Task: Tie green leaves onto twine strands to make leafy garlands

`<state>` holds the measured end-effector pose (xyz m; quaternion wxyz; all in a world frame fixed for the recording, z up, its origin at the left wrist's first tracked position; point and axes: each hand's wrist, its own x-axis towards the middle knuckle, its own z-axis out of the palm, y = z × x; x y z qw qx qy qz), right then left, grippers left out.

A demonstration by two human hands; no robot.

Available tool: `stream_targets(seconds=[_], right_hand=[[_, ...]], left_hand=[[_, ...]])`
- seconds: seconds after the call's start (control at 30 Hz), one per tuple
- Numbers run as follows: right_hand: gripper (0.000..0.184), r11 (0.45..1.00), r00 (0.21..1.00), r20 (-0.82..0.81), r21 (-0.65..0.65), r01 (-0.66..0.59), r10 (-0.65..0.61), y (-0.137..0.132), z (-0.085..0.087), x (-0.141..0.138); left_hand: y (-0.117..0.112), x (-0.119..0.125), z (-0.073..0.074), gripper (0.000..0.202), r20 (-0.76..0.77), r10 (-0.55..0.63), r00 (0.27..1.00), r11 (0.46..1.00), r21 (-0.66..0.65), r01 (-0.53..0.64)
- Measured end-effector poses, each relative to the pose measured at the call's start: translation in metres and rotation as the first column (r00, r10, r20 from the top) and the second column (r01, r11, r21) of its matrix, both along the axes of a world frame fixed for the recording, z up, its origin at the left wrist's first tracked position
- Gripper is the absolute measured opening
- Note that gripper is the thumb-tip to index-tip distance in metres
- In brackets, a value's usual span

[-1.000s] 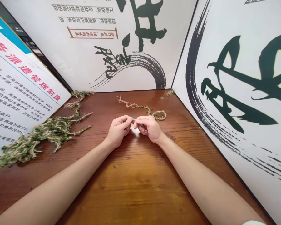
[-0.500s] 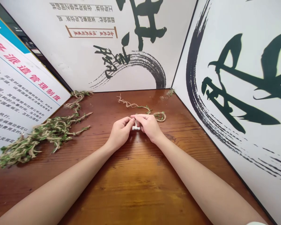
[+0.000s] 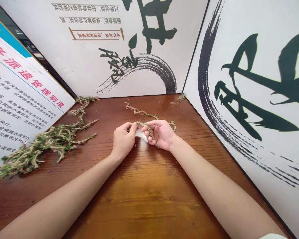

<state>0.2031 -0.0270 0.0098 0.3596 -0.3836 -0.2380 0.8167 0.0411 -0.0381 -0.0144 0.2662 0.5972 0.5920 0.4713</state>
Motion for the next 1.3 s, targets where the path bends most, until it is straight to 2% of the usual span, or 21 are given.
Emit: stream_targets(seconds=[0.1,0.23,0.33,0.43,0.5,0.57,0.63,0.67,0.7,0.73,0.8,0.9,1.03,1.2,1.3], right_hand=[[0.021,0.993,0.999,0.036,0.116,-0.021,0.017,-0.002,-0.003,-0.001],[0.027,0.962,0.998,-0.038,0.27,0.049,-0.041,-0.004,-0.002,-0.002],[0.036,0.918,0.984,0.121,0.389,0.076,-0.133,-0.004,-0.004,-0.004],[0.03,0.856,0.921,0.322,0.516,0.025,-0.221,-0.003,-0.012,-0.007],[0.021,0.79,0.899,0.397,0.604,-0.102,-0.187,-0.002,-0.019,-0.007],[0.013,0.655,0.853,0.481,0.714,-0.247,-0.203,-0.003,-0.025,-0.007],[0.013,0.528,0.796,0.545,0.772,-0.355,-0.262,-0.004,-0.028,-0.007],[0.016,0.493,0.784,0.555,0.783,-0.38,-0.276,-0.004,-0.029,-0.007],[0.021,0.487,0.784,0.555,0.785,-0.384,-0.277,-0.005,-0.029,-0.007],[0.026,0.502,0.794,0.547,0.782,-0.37,-0.267,-0.005,-0.029,-0.007],[0.036,0.567,0.825,0.516,0.761,-0.316,-0.232,-0.004,-0.029,-0.007],[0.049,0.647,0.885,0.442,0.719,-0.254,-0.144,0.0,-0.031,-0.007],[0.058,0.68,0.927,0.361,0.705,-0.203,-0.097,0.002,-0.03,-0.006],[0.055,0.715,0.908,0.402,0.668,-0.207,-0.113,0.002,-0.027,-0.002],[0.052,0.771,0.929,0.353,0.621,-0.142,-0.113,0.003,-0.026,0.0]], left_hand=[[0.001,-0.001,0.0,0.034,0.032,0.034,0.999,0.999,-0.013,-0.034],[-0.001,0.0,-0.002,0.037,-0.098,-0.081,0.992,0.997,-0.012,0.08],[-0.003,0.001,-0.002,0.038,-0.139,-0.129,0.982,0.992,-0.021,0.127],[-0.005,0.0,-0.001,0.036,-0.066,-0.218,0.974,0.976,-0.015,0.217],[-0.006,0.0,0.0,0.036,0.001,-0.277,0.961,0.961,0.004,0.277],[-0.007,-0.001,0.002,0.037,0.064,-0.3,0.952,0.954,0.024,0.299],[-0.007,-0.002,0.003,0.04,0.134,-0.297,0.945,0.955,0.052,0.293],[-0.007,-0.003,0.003,0.042,0.181,-0.297,0.938,0.955,0.072,0.289],[-0.006,-0.003,0.003,0.044,0.238,-0.298,0.924,0.954,0.092,0.284],[-0.005,-0.004,0.002,0.045,0.305,-0.294,0.906,0.956,0.109,0.273],[-0.002,-0.005,0.0,0.046,0.454,-0.277,0.847,0.961,0.117,0.251],[0.002,-0.005,-0.002,0.041,0.579,-0.226,0.783,0.968,0.043,0.248],[0.003,-0.002,-0.001,0.037,0.474,-0.246,0.846,0.948,-0.066,0.312],[0.0,0.0,-0.003,0.03,0.339,-0.266,0.902,0.958,-0.006,0.285],[0.001,0.0,-0.005,0.029,0.317,-0.276,0.907,0.957,0.001,0.291]])
